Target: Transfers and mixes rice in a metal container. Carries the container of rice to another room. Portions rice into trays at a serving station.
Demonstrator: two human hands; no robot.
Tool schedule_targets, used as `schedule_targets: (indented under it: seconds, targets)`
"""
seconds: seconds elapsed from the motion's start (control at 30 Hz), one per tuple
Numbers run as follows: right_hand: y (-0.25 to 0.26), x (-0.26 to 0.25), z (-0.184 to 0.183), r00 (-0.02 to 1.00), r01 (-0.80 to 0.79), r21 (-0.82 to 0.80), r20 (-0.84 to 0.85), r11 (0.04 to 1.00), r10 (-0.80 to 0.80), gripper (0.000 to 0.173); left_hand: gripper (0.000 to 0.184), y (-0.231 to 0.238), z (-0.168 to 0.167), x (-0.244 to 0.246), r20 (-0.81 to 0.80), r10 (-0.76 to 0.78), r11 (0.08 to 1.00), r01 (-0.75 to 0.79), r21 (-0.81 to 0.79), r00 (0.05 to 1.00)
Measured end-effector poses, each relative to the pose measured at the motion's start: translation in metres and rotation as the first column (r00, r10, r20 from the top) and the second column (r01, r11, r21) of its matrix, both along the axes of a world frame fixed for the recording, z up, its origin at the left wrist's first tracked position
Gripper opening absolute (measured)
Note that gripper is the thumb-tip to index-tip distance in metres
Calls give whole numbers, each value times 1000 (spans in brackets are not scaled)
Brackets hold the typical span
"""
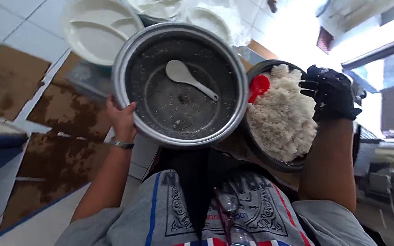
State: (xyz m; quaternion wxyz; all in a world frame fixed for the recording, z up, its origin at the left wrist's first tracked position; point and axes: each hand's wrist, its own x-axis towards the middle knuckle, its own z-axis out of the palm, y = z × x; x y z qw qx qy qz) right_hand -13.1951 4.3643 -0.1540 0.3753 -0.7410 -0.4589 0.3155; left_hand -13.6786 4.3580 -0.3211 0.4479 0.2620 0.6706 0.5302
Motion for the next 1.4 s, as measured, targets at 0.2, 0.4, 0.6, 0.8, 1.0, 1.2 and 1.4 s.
schedule_targets:
  seconds: [0.2,0.4,0.6,0.8,1.0,1.2,1.4]
  targets:
    - [64,-184,-80,836,-544,-385,-323,745,444,31,81,3,-12,-7,65,-2,999,0,32,998]
    - [94,-286,-217,275,-758,-568,167,321,947,39,80,6,-17,-8,106,28,999,-31,31,994]
    - [41,-276,-200,-257,-650,-698,-171,-301,951,29,81,5,-21,-8,164,38,996,-51,72,986]
    - [99,-314,-174,288,-852,-277,459,444,841,41,80,8,-18,-9,205,38,998,-48,47,978]
    - [90,-306,-210,121,-790,-490,465,369,877,67,79,11,-16,-10,215,39,998,-47,35,976]
    - [124,-308,-218,209,-866,-365,357,342,910,79,79,11,-18,-11,223,31,999,-40,36,974]
    - [117,-345,-275,76,-788,-475,558,393,826,103,78,9,-15,-9,208,27,999,-34,30,978]
